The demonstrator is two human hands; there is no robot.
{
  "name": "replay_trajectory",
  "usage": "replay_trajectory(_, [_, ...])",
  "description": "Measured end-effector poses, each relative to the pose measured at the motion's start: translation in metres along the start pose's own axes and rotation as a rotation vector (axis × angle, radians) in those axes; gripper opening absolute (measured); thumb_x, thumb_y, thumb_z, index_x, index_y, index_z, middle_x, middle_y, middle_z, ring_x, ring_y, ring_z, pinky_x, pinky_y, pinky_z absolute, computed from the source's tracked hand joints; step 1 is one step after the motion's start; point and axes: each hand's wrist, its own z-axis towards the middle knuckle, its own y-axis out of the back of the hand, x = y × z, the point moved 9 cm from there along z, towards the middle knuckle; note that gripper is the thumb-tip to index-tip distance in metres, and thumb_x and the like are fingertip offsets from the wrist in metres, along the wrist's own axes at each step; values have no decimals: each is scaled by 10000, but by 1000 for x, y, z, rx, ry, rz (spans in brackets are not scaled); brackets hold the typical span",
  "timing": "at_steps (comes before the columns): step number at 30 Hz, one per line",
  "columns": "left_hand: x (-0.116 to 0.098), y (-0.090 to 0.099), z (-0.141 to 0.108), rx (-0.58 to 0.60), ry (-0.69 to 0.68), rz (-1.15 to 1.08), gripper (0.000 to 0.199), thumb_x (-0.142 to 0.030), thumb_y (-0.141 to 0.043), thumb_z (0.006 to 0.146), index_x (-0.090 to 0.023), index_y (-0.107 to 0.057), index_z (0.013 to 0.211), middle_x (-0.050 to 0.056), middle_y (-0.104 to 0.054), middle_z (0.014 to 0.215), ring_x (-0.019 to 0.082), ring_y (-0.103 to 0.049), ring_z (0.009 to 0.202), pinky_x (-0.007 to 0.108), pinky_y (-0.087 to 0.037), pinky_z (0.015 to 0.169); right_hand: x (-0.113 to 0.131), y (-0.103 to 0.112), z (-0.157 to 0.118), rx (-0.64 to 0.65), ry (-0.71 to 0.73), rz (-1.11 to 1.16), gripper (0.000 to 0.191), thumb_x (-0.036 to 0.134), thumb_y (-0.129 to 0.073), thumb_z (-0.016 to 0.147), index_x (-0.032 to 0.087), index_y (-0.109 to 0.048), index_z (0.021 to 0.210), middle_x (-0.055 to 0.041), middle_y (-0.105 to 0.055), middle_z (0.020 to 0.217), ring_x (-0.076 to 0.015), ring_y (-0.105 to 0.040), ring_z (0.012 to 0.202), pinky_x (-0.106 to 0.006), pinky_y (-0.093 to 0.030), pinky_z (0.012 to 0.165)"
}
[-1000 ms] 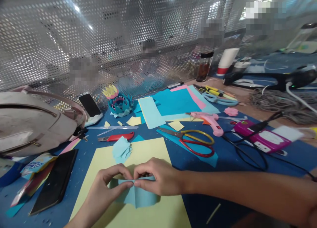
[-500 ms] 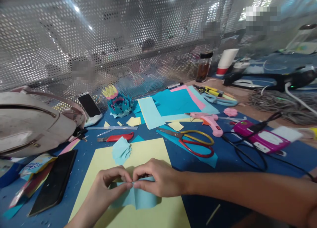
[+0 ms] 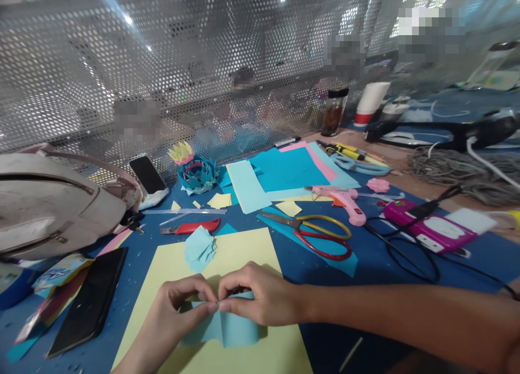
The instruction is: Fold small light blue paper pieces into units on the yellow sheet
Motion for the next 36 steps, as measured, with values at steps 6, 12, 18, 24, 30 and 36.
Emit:
replay_trajectory(6, [0,0,-1,1,2,35,61,-186,-721,712,-189,-750,659,7,-648,673,151,-551,685,228,-425,661,1,0,0,-20,-12,19,166,275,-586,893,141,-644,814,43,-510,657,-72,-407,592,-180,-293,541])
replay_trajectory(12, [2,-1,-2,4,1,62,65,-180,-710,705,-184,-748,652,13,-646,659,157,-550,677,235,-419,655,1,-2,-1,-34,-16,38,163,264,-592,881,140,-632,785,49,-481,638,-70,-386,581,-182,-285,532])
replay_trajectory(18, [1,0,-2,-8,-2,79,70,-194,-708,714,-183,-735,650,13,-645,671,161,-560,692,229,-426,657,-1,-3,-2,-82,5,28,242,320,-573,901,129,-642,769,45,-467,616,-73,-381,562,-188,-283,519])
replay_trajectory(24, [2,-1,1,109,6,126,47,-220,-715,740,-175,-728,743,18,-700,696,171,-615,691,232,-453,657,-11,1,-2,-90,-95,-31,213,328,-619,879,141,-710,840,27,-566,638,-83,-443,568,-190,-299,522])
replay_trajectory(30, [18,6,1,32,59,170,147,-260,-717,730,-165,-714,618,37,-700,645,176,-603,639,239,-425,596,-17,4,-1,-94,-167,8,188,312,-658,851,139,-731,829,5,-606,645,-103,-507,594,-183,-353,544])
replay_trajectory(36, [18,4,-1,13,73,167,185,-272,-696,728,-164,-691,578,28,-659,602,160,-554,607,231,-383,560,-20,1,0,-93,-191,35,168,281,-653,837,135,-719,785,-1,-615,644,-110,-521,603,-184,-368,545])
